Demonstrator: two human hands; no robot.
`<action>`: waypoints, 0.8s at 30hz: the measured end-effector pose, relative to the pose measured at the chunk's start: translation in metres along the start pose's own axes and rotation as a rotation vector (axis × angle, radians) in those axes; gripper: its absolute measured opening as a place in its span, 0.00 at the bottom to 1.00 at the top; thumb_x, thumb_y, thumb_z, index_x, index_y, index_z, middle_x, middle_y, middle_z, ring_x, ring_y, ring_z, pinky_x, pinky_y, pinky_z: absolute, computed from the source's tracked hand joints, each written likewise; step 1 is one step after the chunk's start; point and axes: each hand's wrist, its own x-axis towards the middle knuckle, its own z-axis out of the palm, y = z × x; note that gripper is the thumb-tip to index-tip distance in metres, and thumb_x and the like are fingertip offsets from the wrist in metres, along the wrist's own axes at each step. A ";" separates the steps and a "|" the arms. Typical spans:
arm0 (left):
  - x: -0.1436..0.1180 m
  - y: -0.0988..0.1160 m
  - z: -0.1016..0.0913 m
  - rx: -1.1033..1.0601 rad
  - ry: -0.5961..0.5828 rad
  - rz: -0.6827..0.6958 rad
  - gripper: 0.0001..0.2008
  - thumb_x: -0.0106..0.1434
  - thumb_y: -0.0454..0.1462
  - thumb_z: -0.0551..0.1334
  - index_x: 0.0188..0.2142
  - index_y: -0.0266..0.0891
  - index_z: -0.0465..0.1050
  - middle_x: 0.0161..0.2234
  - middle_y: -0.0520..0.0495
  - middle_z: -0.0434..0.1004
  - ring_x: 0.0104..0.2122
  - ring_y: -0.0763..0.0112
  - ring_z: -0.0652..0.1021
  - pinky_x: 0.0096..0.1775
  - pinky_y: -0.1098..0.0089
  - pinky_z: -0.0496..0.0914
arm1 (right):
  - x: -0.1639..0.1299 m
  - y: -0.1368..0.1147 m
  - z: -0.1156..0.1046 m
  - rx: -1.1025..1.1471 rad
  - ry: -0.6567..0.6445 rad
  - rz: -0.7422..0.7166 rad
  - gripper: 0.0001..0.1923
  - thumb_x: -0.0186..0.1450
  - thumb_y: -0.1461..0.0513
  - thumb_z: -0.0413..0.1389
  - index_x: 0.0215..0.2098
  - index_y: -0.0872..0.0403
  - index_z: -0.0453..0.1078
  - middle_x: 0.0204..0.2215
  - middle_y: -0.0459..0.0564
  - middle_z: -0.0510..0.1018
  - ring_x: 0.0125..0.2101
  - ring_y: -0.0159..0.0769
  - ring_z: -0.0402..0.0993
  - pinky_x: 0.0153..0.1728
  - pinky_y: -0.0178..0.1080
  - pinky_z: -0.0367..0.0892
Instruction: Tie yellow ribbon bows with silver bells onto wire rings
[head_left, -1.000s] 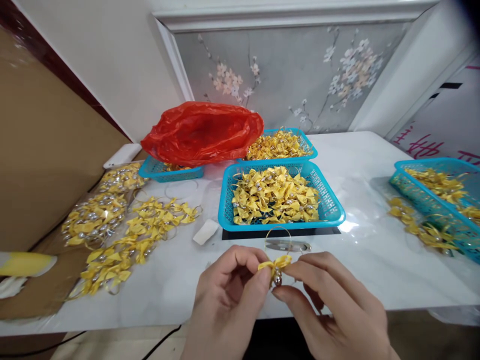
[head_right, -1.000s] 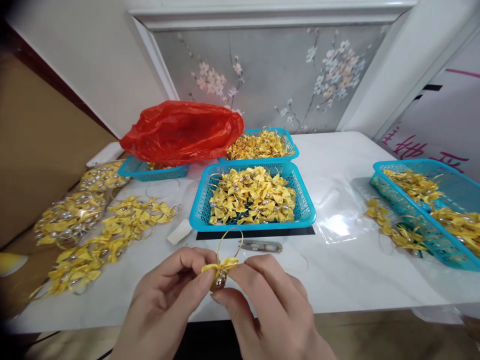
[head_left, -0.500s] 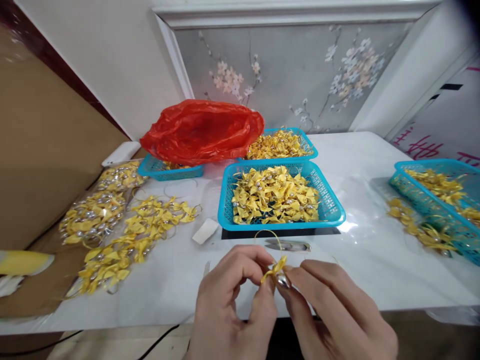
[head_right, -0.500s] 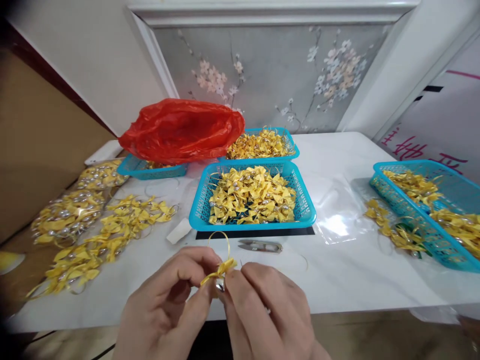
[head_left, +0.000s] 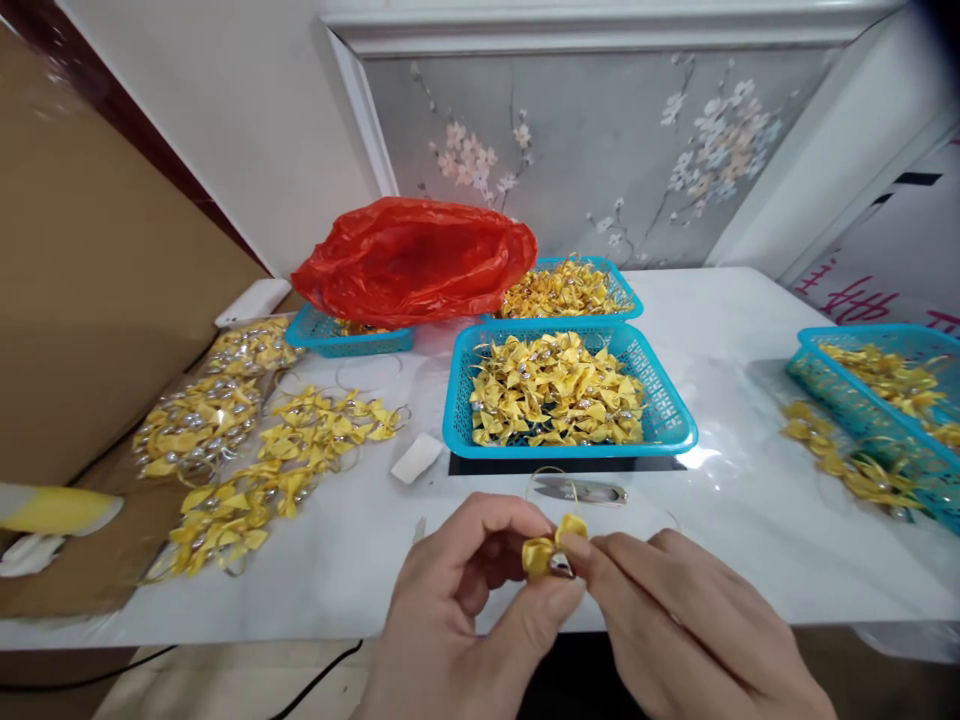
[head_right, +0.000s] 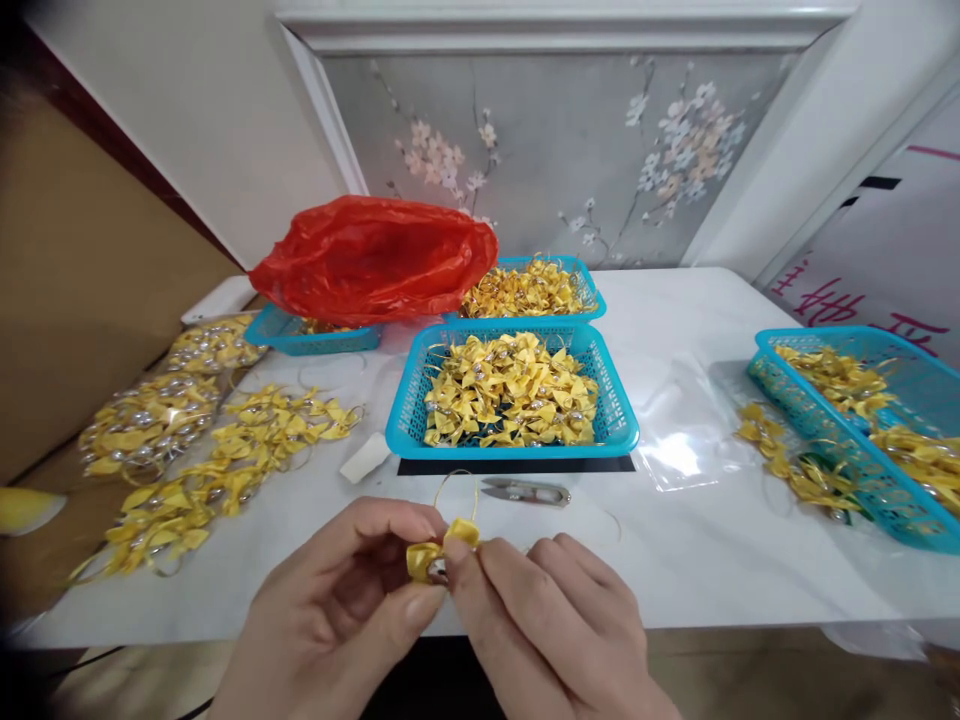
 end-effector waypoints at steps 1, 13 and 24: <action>0.001 -0.001 0.000 -0.031 0.001 -0.023 0.05 0.53 0.33 0.72 0.30 0.42 0.80 0.29 0.51 0.80 0.28 0.71 0.77 0.32 0.78 0.73 | 0.001 0.000 0.002 0.013 0.029 0.013 0.13 0.66 0.74 0.56 0.47 0.59 0.75 0.35 0.53 0.83 0.27 0.37 0.78 0.24 0.40 0.71; 0.020 -0.011 -0.011 -0.607 -0.029 -0.531 0.05 0.60 0.27 0.69 0.32 0.37 0.81 0.22 0.51 0.76 0.23 0.79 0.79 0.28 0.83 0.76 | -0.004 0.009 0.006 0.827 0.074 0.745 0.15 0.73 0.67 0.48 0.56 0.48 0.65 0.32 0.46 0.78 0.16 0.23 0.65 0.15 0.26 0.64; 0.024 -0.003 0.003 -0.865 0.299 -0.821 0.17 0.73 0.25 0.42 0.50 0.27 0.67 0.31 0.41 0.77 0.21 0.77 0.82 0.25 0.84 0.77 | 0.009 0.004 0.013 0.397 0.132 0.445 0.11 0.66 0.74 0.55 0.40 0.55 0.76 0.32 0.49 0.72 0.30 0.29 0.74 0.27 0.30 0.71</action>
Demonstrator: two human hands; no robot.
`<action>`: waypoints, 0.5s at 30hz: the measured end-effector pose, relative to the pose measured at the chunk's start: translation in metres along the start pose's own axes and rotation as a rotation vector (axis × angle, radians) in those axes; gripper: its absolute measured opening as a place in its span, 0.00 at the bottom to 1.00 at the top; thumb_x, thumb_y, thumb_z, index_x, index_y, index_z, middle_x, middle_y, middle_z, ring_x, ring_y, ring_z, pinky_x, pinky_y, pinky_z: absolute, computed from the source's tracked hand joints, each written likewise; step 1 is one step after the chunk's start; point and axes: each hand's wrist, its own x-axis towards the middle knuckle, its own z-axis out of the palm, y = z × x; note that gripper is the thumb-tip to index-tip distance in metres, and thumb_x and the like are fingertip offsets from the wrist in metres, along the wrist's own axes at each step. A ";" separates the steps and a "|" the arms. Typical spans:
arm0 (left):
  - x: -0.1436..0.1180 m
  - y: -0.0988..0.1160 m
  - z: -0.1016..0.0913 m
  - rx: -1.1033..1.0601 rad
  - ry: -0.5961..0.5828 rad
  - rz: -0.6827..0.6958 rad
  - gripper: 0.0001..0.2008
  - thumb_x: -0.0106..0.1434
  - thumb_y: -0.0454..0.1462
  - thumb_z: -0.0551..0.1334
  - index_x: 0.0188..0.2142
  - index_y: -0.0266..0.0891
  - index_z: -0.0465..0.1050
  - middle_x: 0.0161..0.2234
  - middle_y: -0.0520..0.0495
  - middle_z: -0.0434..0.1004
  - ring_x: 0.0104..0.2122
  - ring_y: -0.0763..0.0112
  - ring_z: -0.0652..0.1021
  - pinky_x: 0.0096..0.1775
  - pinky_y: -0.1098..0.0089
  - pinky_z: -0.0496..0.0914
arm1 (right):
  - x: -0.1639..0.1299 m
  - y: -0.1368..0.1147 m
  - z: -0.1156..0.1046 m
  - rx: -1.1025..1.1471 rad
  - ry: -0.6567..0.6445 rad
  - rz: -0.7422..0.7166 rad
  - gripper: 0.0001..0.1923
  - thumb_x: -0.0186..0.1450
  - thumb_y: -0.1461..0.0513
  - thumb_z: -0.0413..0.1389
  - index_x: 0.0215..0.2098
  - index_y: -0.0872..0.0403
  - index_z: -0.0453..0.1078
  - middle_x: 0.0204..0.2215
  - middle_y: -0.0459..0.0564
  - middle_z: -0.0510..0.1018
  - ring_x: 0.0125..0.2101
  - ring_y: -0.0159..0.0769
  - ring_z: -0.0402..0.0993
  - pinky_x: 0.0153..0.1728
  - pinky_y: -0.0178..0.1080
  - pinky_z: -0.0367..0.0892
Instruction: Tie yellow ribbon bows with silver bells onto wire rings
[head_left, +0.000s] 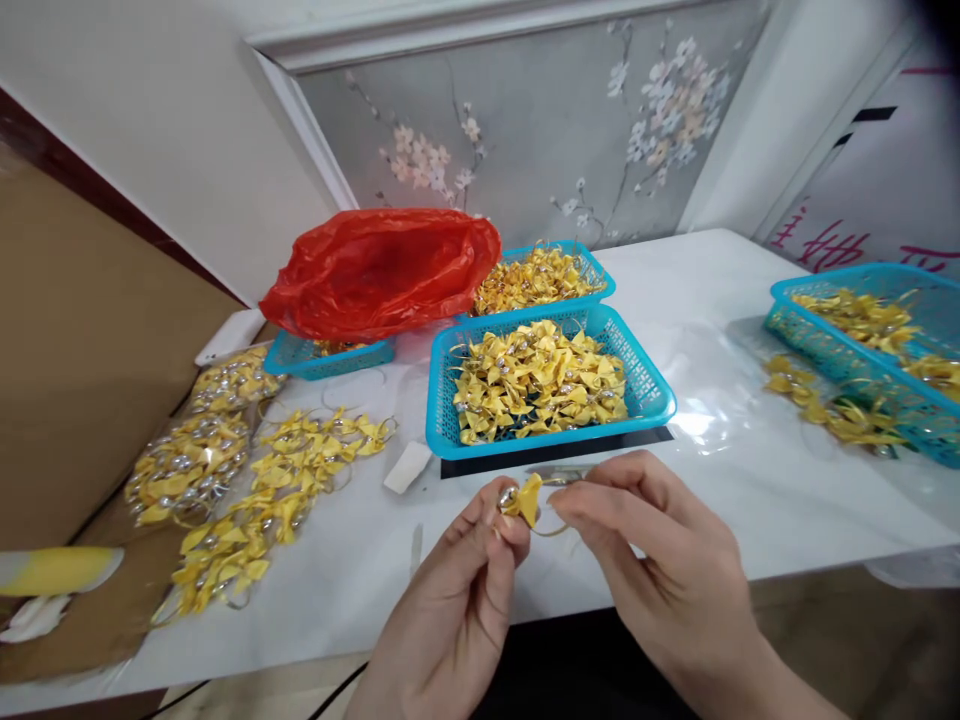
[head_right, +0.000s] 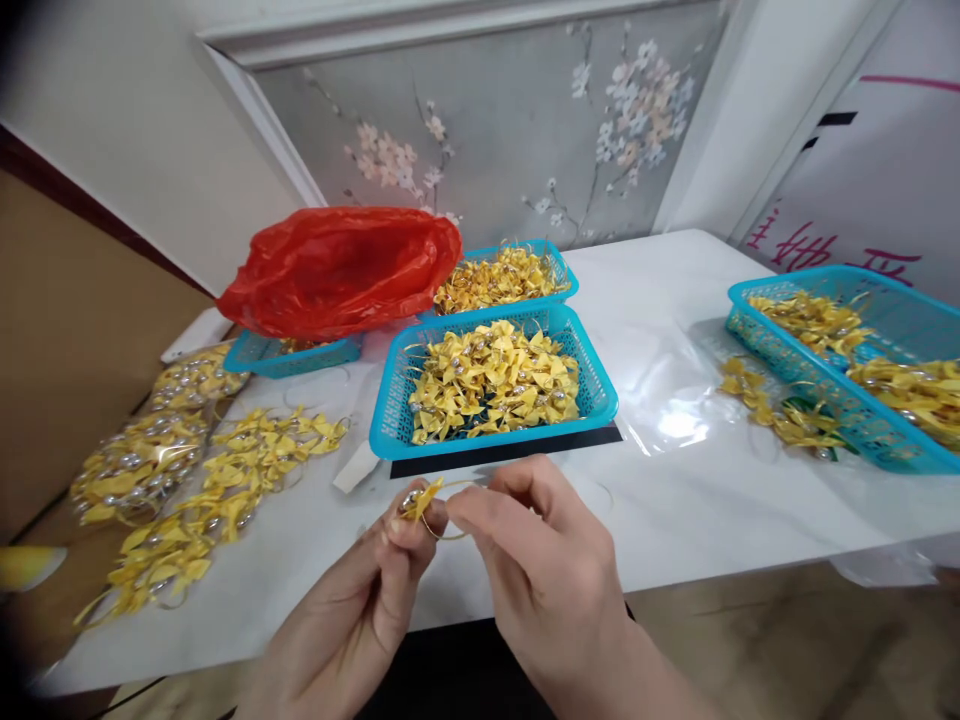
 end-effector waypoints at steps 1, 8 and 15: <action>0.000 0.000 0.000 -0.015 -0.001 -0.018 0.17 0.73 0.25 0.41 0.52 0.26 0.65 0.30 0.41 0.77 0.21 0.77 0.82 0.25 0.84 0.77 | 0.001 -0.001 0.001 -0.005 -0.002 -0.005 0.12 0.66 0.74 0.55 0.40 0.55 0.76 0.31 0.49 0.72 0.30 0.29 0.73 0.27 0.30 0.71; 0.001 0.001 0.001 -0.031 -0.010 -0.047 0.17 0.74 0.25 0.40 0.53 0.25 0.63 0.28 0.42 0.78 0.21 0.74 0.83 0.24 0.84 0.77 | 0.001 -0.006 0.005 -0.070 -0.012 -0.068 0.10 0.65 0.76 0.55 0.38 0.61 0.76 0.27 0.50 0.71 0.26 0.31 0.72 0.26 0.33 0.71; 0.004 0.000 0.000 0.065 -0.020 0.022 0.18 0.72 0.22 0.42 0.38 0.28 0.70 0.26 0.43 0.78 0.21 0.77 0.82 0.24 0.85 0.77 | 0.002 -0.005 0.000 -0.187 -0.070 -0.165 0.12 0.64 0.76 0.54 0.42 0.62 0.76 0.27 0.51 0.69 0.27 0.34 0.69 0.26 0.36 0.70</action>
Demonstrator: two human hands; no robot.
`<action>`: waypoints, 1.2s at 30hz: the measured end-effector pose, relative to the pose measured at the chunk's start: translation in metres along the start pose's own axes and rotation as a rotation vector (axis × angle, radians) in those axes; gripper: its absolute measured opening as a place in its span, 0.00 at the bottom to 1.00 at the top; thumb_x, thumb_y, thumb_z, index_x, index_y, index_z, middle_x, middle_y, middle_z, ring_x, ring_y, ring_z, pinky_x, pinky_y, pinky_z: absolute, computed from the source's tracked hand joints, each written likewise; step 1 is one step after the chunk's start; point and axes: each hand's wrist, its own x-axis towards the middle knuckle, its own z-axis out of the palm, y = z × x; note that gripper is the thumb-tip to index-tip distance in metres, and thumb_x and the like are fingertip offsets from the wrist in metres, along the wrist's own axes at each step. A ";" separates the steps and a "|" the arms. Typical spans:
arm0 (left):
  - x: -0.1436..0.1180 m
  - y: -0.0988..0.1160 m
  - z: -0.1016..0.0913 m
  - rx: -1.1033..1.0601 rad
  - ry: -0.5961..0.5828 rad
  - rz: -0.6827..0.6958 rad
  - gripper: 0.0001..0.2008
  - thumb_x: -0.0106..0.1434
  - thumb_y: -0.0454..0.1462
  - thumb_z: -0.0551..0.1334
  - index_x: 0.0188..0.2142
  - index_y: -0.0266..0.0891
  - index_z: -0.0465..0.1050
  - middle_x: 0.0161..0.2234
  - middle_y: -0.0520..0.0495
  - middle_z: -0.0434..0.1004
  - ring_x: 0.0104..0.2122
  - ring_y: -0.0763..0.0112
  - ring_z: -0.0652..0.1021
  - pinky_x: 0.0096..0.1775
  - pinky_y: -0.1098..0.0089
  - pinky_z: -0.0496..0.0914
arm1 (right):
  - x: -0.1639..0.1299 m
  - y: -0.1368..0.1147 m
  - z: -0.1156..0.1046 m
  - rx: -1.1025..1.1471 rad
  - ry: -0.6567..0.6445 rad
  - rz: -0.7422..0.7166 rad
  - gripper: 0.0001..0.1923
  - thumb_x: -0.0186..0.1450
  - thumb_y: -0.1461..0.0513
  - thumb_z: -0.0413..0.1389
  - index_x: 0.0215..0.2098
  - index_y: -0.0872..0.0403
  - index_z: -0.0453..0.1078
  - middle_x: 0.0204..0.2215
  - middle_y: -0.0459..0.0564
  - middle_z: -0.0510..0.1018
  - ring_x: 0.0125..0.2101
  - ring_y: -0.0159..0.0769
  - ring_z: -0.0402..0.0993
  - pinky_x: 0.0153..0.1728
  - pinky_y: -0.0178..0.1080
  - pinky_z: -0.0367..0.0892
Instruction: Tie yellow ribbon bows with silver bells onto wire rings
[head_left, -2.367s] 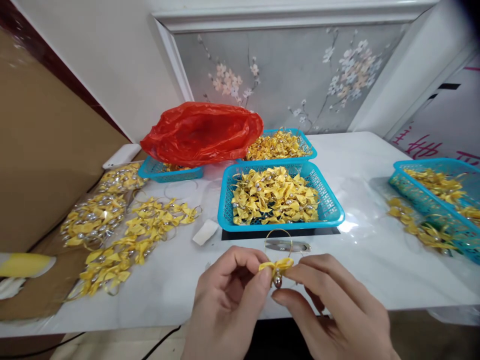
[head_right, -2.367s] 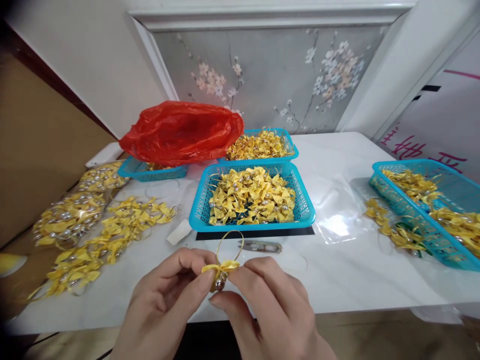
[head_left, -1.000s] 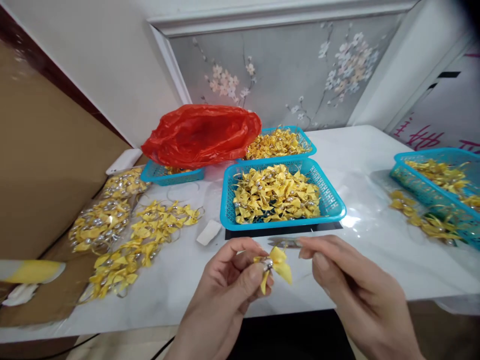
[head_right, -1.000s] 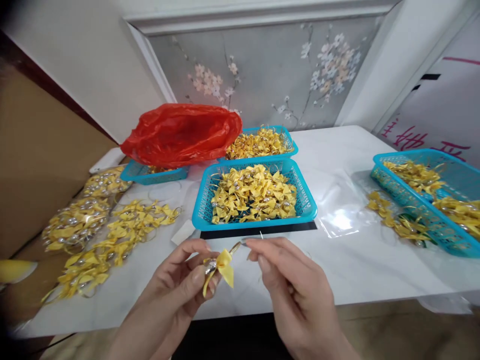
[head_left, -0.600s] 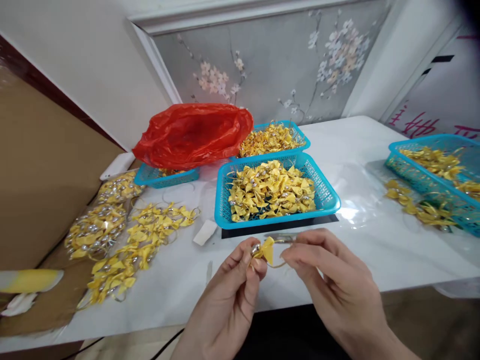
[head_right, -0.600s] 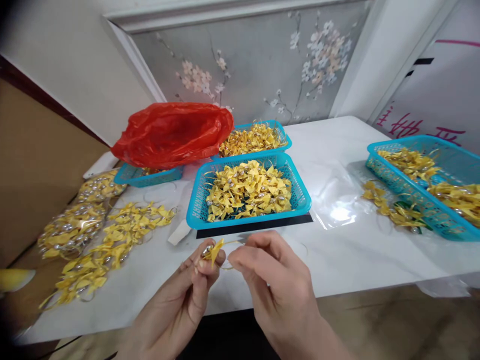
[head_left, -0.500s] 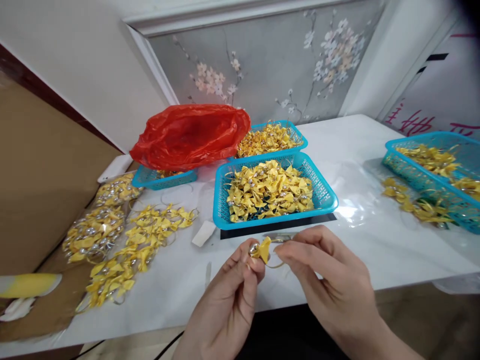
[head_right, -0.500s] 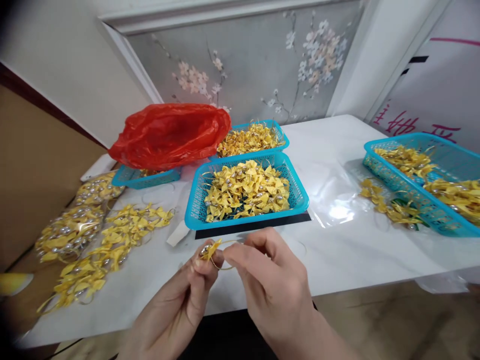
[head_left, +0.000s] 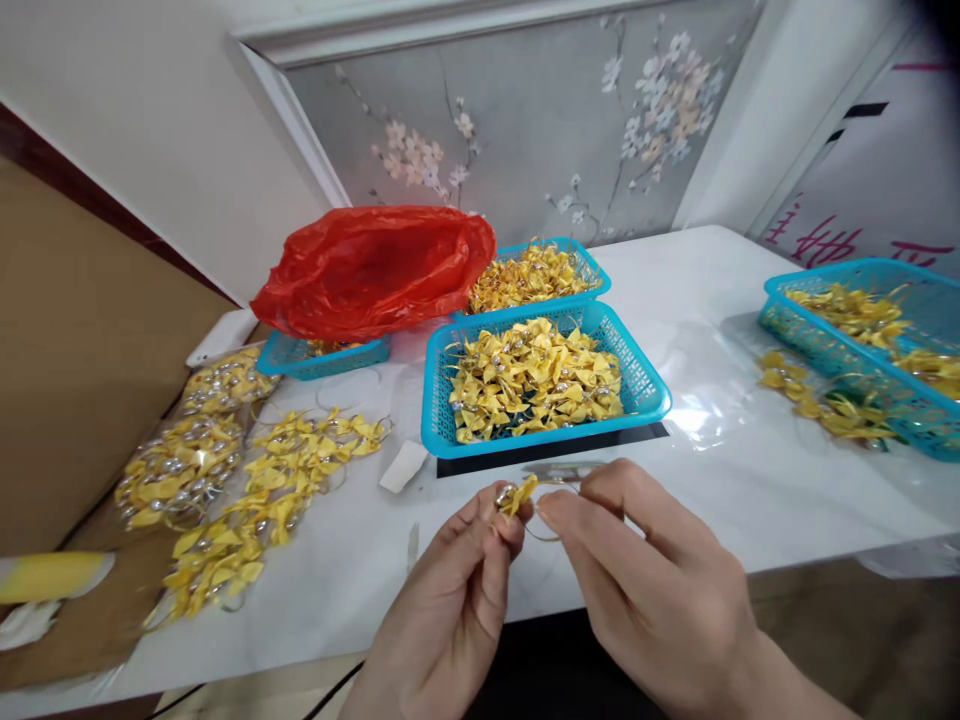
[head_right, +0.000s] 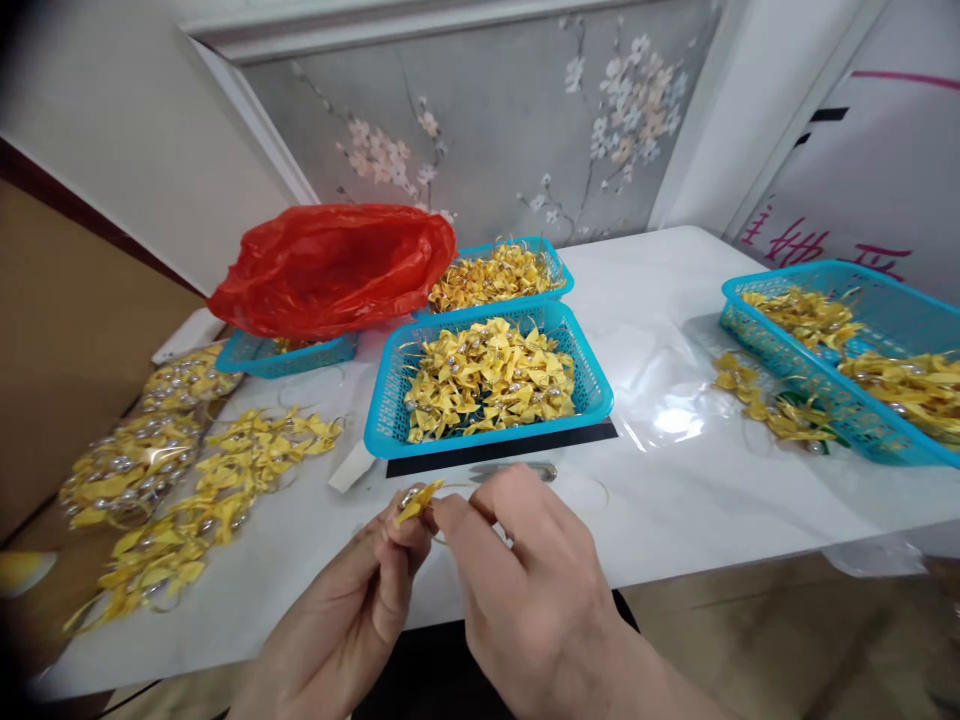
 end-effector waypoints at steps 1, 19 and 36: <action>0.000 0.000 0.000 0.009 0.000 0.005 0.18 0.72 0.22 0.43 0.36 0.28 0.71 0.26 0.43 0.78 0.21 0.78 0.82 0.24 0.86 0.77 | 0.000 0.000 0.000 -0.011 0.002 -0.011 0.12 0.64 0.76 0.54 0.42 0.63 0.76 0.27 0.51 0.69 0.27 0.34 0.69 0.25 0.36 0.70; -0.002 -0.006 -0.008 0.395 -0.252 0.246 0.09 0.49 0.37 0.77 0.28 0.36 0.82 0.21 0.53 0.79 0.22 0.82 0.77 0.27 0.87 0.75 | 0.008 0.004 -0.016 0.083 -0.113 0.094 0.10 0.67 0.73 0.53 0.36 0.57 0.75 0.28 0.48 0.70 0.25 0.27 0.70 0.24 0.29 0.67; -0.002 -0.001 -0.015 0.507 -0.367 0.203 0.06 0.56 0.32 0.73 0.34 0.38 0.81 0.28 0.51 0.83 0.29 0.78 0.81 0.29 0.85 0.71 | 0.004 0.009 -0.018 0.247 -0.223 0.274 0.09 0.70 0.68 0.54 0.39 0.48 0.74 0.27 0.43 0.69 0.27 0.26 0.68 0.25 0.29 0.64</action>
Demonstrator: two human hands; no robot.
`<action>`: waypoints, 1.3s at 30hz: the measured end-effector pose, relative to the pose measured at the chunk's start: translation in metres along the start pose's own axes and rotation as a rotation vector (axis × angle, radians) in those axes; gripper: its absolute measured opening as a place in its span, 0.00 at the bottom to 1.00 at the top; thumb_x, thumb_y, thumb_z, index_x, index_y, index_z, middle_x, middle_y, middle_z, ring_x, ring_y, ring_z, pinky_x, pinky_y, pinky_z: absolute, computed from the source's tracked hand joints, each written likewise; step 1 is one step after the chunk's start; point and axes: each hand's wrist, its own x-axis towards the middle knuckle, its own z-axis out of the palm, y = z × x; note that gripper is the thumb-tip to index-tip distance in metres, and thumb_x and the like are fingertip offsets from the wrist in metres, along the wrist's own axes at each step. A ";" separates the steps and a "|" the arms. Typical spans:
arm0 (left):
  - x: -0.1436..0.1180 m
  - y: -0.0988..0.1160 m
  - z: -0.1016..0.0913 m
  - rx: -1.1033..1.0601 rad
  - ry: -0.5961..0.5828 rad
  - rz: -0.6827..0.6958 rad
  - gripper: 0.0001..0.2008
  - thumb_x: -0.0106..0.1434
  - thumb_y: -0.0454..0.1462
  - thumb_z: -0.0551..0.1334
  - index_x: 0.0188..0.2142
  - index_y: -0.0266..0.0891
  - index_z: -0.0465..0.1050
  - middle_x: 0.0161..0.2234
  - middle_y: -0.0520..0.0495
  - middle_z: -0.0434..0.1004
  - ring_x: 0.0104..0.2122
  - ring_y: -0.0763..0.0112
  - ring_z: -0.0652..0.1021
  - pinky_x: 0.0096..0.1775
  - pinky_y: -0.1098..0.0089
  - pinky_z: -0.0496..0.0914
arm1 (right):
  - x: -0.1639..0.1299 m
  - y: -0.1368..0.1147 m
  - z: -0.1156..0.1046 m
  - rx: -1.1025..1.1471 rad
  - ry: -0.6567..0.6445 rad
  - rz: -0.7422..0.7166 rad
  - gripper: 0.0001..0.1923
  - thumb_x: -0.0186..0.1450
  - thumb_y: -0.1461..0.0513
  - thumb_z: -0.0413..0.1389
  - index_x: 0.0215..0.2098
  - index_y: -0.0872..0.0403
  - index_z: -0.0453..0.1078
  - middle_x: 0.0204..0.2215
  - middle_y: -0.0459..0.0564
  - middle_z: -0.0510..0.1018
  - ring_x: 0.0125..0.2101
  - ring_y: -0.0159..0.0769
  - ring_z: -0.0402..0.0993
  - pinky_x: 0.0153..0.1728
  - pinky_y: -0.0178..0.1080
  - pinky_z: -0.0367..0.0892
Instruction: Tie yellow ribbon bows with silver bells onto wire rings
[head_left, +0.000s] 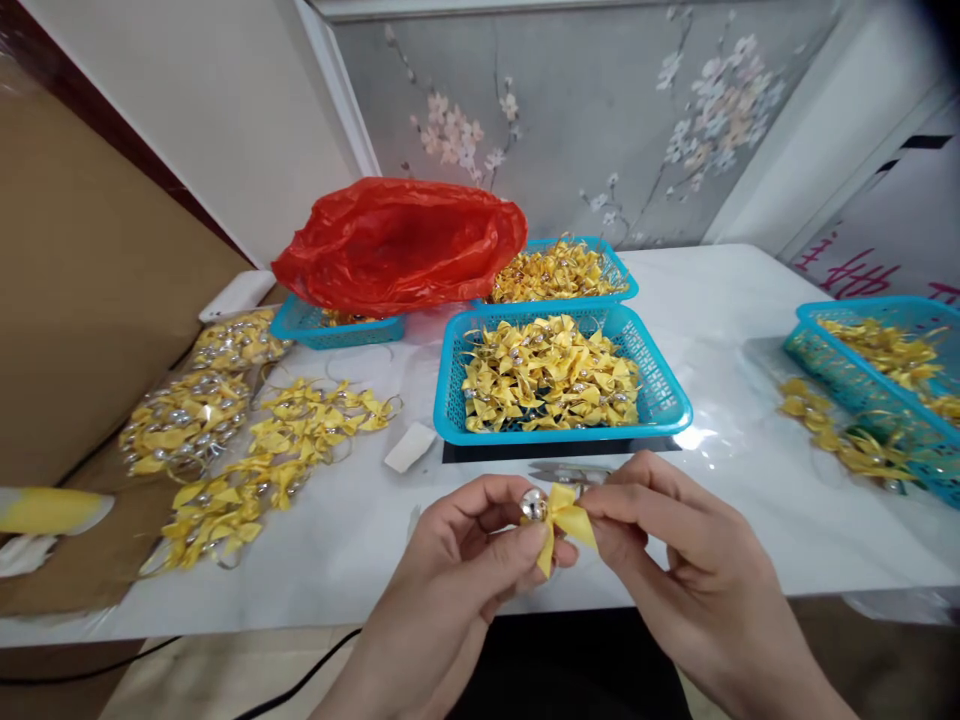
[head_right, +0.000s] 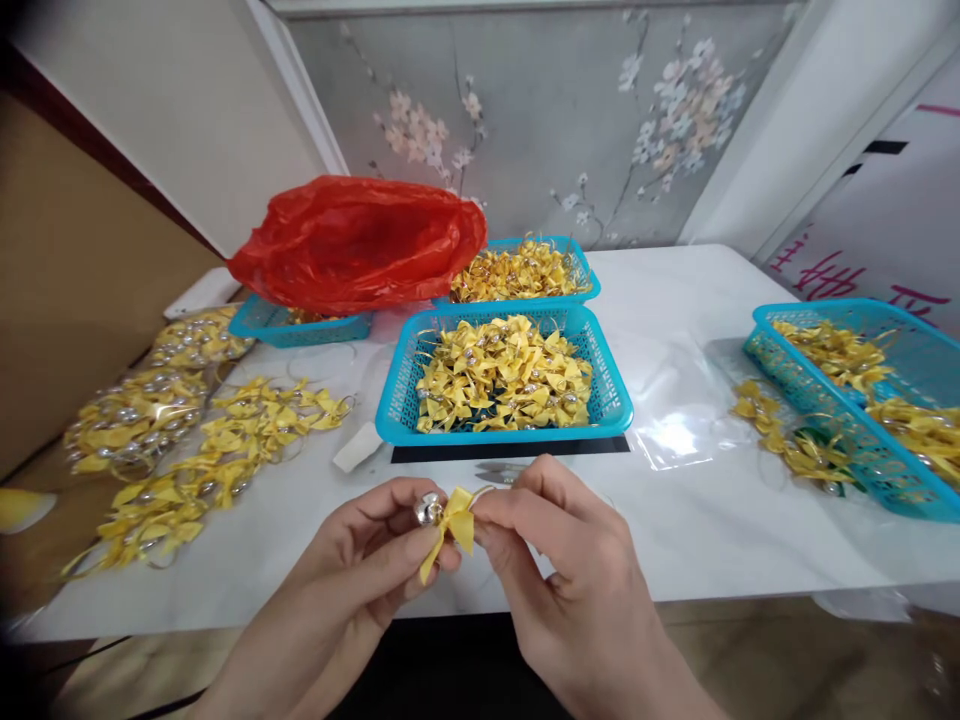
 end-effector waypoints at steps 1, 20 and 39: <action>0.001 0.000 0.000 0.005 0.006 -0.008 0.07 0.56 0.32 0.73 0.34 0.38 0.80 0.28 0.51 0.83 0.29 0.78 0.81 0.29 0.85 0.71 | 0.000 0.000 0.000 -0.008 0.005 -0.013 0.09 0.70 0.68 0.54 0.39 0.49 0.74 0.27 0.43 0.69 0.27 0.25 0.68 0.25 0.28 0.64; 0.006 0.000 -0.004 -0.002 0.032 -0.073 0.09 0.52 0.33 0.76 0.32 0.38 0.79 0.26 0.52 0.83 0.27 0.75 0.83 0.28 0.83 0.74 | 0.000 0.010 -0.005 -0.054 -0.059 -0.091 0.14 0.69 0.72 0.52 0.42 0.51 0.75 0.31 0.46 0.69 0.30 0.26 0.69 0.28 0.28 0.66; 0.006 0.004 -0.002 0.019 -0.024 -0.121 0.08 0.54 0.33 0.75 0.31 0.37 0.78 0.26 0.52 0.82 0.26 0.76 0.83 0.29 0.84 0.74 | 0.005 0.016 -0.014 -0.022 -0.177 -0.045 0.13 0.70 0.71 0.52 0.41 0.49 0.75 0.31 0.44 0.69 0.30 0.26 0.68 0.28 0.28 0.66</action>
